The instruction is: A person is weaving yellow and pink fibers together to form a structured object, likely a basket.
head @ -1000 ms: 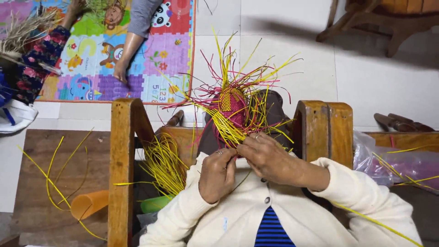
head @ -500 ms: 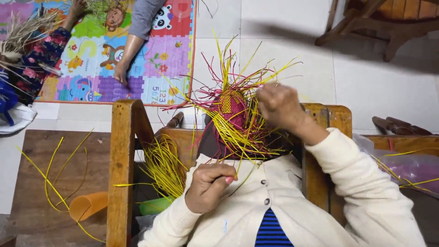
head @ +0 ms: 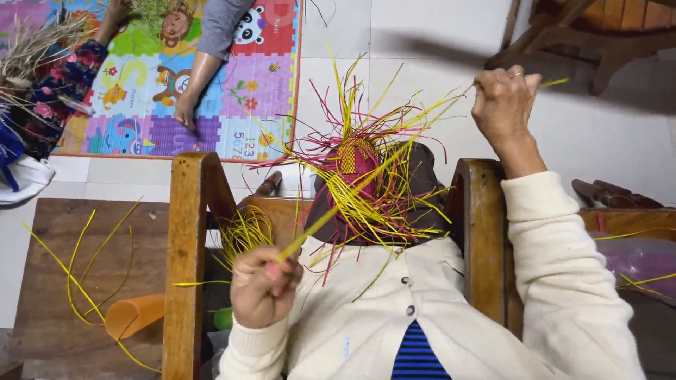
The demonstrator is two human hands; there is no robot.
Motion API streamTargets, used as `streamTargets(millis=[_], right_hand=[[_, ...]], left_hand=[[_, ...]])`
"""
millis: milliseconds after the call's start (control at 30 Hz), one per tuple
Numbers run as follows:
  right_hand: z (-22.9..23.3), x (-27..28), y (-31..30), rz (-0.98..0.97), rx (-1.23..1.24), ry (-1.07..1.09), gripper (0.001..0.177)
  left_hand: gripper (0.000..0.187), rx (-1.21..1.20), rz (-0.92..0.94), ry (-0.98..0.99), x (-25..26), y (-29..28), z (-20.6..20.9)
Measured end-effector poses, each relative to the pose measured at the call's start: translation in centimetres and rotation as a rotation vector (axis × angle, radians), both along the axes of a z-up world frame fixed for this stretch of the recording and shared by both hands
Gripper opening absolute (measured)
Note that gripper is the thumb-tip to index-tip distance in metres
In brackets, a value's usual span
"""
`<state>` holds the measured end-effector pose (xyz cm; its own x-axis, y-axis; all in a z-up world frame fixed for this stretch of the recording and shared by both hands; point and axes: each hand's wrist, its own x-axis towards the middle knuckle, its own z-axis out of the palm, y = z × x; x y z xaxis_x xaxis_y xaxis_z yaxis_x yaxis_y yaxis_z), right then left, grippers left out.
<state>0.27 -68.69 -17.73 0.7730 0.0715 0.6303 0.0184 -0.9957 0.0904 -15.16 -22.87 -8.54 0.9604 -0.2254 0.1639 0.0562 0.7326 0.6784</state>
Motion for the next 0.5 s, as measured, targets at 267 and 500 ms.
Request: streamTargets(millis=[267, 500], right_hand=[[2.1, -1.9, 8.2, 0.351, 1.258, 0.145, 0.007], [7.5, -6.8, 18.2, 0.616, 1.594, 0.277, 0.005]], left_hand=[[0.010, 0.254, 0.367, -0.013, 4.3, -5.5, -4.0], [0.015, 0.314, 0.057, 0.066, 3.7, -12.3, -5.0]])
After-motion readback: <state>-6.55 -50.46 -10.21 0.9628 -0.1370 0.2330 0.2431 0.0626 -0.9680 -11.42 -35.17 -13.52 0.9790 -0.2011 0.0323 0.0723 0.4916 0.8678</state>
